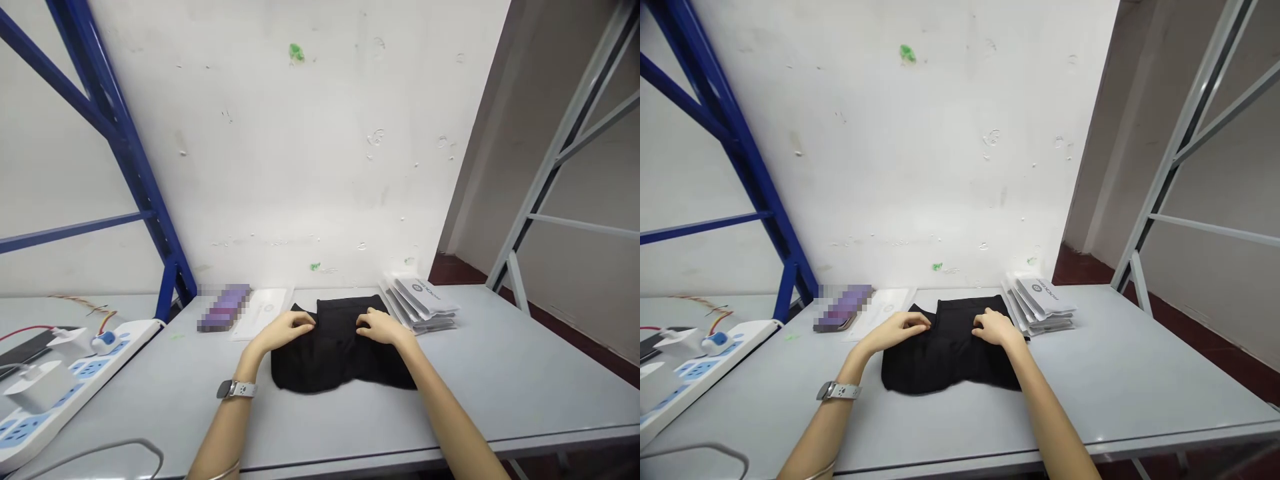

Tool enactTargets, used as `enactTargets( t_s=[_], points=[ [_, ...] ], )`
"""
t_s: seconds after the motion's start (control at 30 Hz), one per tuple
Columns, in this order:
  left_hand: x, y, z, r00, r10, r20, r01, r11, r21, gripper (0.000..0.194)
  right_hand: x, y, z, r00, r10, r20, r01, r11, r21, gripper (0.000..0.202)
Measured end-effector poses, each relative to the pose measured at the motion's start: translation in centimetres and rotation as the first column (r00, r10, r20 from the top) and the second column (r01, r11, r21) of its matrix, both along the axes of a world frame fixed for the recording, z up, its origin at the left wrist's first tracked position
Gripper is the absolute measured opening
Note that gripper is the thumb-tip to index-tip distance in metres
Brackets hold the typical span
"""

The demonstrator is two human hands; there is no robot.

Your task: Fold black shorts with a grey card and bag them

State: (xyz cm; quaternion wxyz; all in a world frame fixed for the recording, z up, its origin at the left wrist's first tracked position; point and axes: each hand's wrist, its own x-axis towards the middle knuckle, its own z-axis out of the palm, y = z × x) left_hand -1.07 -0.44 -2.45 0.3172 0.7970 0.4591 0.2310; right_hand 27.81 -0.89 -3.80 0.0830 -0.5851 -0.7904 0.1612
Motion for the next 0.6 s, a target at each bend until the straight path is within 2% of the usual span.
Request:
enactTargets(
  t_s=[0.07, 0.13, 0.2, 0.23, 0.33, 0.4, 0.47, 0.6],
  points=[
    [-0.2, 0.8, -0.6, 0.988, 0.152, -0.024, -0.147, 0.978, 0.151, 0.035, -0.4, -0.1, -0.2, 0.99, -0.062, 0.123, 0.057, 0.997, 0.045, 0.036],
    [-0.5, 1.6, -1.5, 0.951, 0.298, -0.079, -0.273, 0.934, 0.231, 0.042, -0.9, -0.4, -0.3, 0.973, -0.126, 0.195, 0.107, 0.988, 0.108, 0.042],
    [-1.0, 2.2, -2.4, 0.907, 0.377, -0.186, -0.337, 0.917, 0.215, 0.048, -1.4, -0.7, -0.6, 0.973, -0.142, 0.182, 0.111, 0.979, 0.17, 0.045],
    [-1.2, 2.4, -2.9, 0.882, 0.4, -0.25, -0.363, 0.914, 0.182, 0.049, -1.7, -0.8, -0.9, 0.983, -0.108, 0.149, 0.081, 0.981, 0.174, 0.048],
    [-1.7, 2.4, -3.6, 0.809, 0.429, -0.402, -0.429, 0.898, 0.094, 0.05, -2.3, -0.9, -1.8, 0.996, 0.083, 0.027, -0.084, 0.996, 0.037, 0.056],
    [-2.1, 2.1, -3.5, 0.792, 0.437, -0.426, -0.443, 0.892, 0.092, 0.048, -2.6, -0.9, -2.4, 0.99, 0.142, -0.019, -0.143, 0.987, -0.072, 0.06],
    [-2.5, 1.9, -3.2, 0.794, 0.432, -0.427, -0.431, 0.896, 0.104, 0.046, -2.6, -0.7, -3.0, 0.991, 0.132, -0.03, -0.134, 0.986, -0.103, 0.063],
    [-3.2, 1.7, -2.6, 0.774, 0.4, -0.491, -0.414, 0.906, 0.086, 0.038, -2.9, 0.2, -4.1, 1.0, 0.026, 0.001, -0.026, 0.999, -0.046, 0.065]
  ],
)
